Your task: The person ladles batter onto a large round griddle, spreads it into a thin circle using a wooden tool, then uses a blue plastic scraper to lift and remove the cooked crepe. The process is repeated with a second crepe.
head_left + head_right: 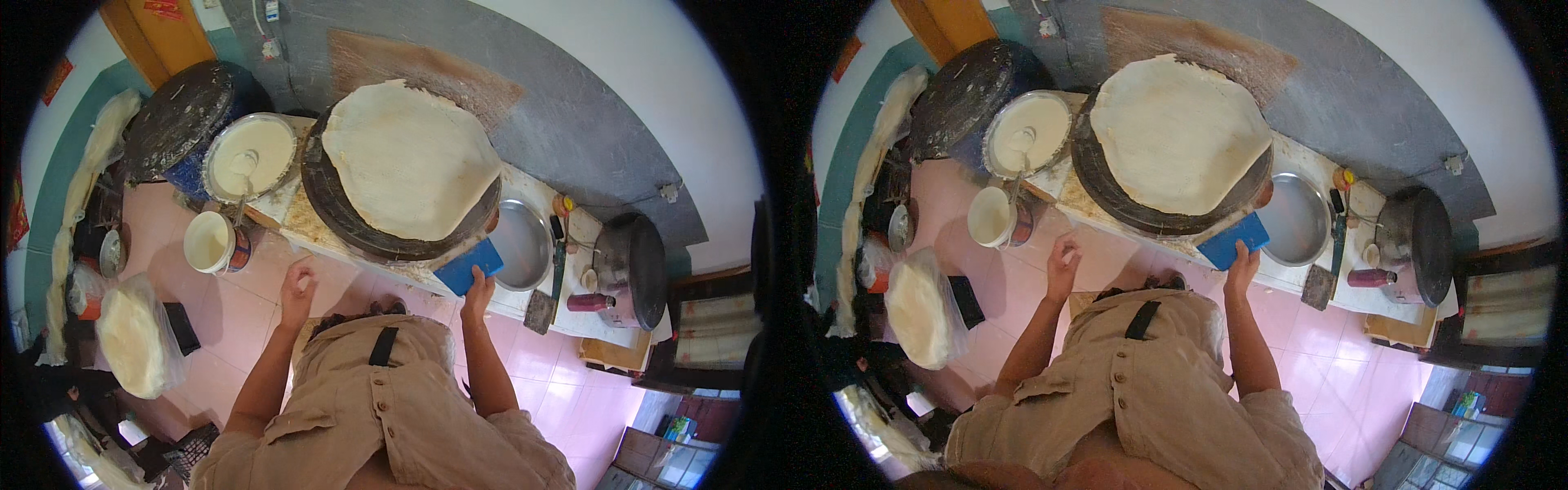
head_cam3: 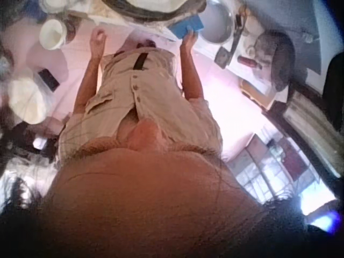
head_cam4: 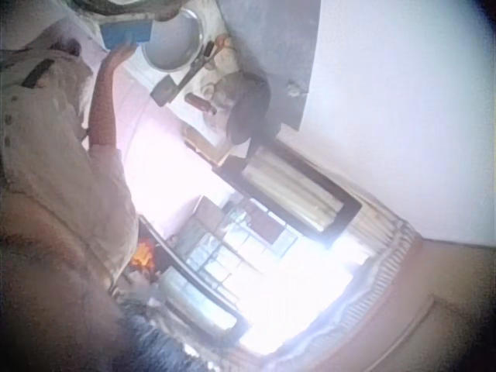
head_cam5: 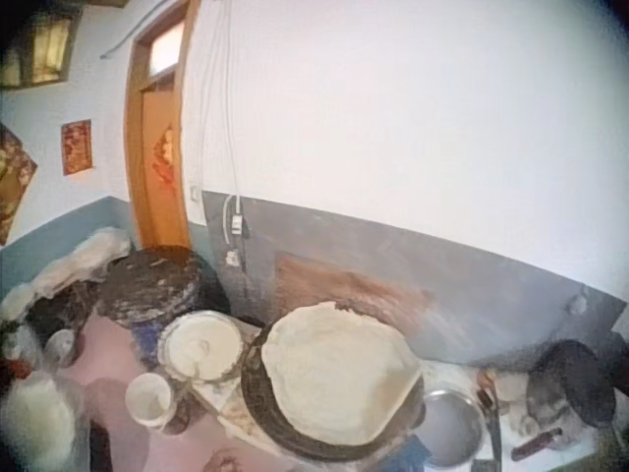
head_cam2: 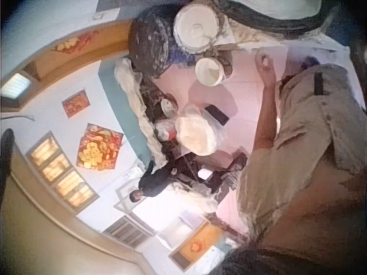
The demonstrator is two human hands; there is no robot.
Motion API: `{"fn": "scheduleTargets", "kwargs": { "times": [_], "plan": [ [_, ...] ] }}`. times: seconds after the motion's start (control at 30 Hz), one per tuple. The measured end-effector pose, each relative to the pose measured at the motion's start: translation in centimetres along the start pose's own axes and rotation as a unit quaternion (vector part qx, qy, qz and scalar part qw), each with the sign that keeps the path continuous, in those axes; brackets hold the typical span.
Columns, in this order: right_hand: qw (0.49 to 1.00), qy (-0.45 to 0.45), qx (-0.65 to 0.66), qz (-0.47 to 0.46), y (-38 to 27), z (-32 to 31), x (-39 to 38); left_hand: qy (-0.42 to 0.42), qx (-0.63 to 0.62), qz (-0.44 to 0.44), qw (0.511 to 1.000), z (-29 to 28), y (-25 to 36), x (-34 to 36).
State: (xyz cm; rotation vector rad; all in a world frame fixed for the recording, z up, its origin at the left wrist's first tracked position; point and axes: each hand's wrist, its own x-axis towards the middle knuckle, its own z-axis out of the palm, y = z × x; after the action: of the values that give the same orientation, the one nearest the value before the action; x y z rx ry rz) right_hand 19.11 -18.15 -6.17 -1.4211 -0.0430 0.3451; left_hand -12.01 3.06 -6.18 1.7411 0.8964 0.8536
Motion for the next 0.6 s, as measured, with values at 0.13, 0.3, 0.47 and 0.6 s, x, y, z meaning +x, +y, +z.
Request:
{"fn": "scheduleTargets", "kwargs": {
  "times": [0.13, 0.3, 0.47, 0.6],
  "plan": [
    [0.998, -0.017, -0.027, -0.052, 1.4, 2.0, 2.9, -0.108, 0.09, 0.092, 0.986, 4.5, 7.1, 3.4],
    [0.998, -0.026, -0.013, -0.056, 2.2, 5.9, 3.9, -0.2, 0.173, 0.147, 0.953, 8.9, 10.5, 6.4],
    [0.997, -0.042, 0.07, -0.001, 1.5, 8.8, 4.6, -0.171, 0.308, 0.22, 0.91, 13.6, 9.3, 8.7],
    [0.995, -0.041, 0.084, 0.033, -0.3, 8.6, 5.0, -0.154, 0.344, 0.256, 0.89, 15.3, 7.3, 11.7]
  ]
}}
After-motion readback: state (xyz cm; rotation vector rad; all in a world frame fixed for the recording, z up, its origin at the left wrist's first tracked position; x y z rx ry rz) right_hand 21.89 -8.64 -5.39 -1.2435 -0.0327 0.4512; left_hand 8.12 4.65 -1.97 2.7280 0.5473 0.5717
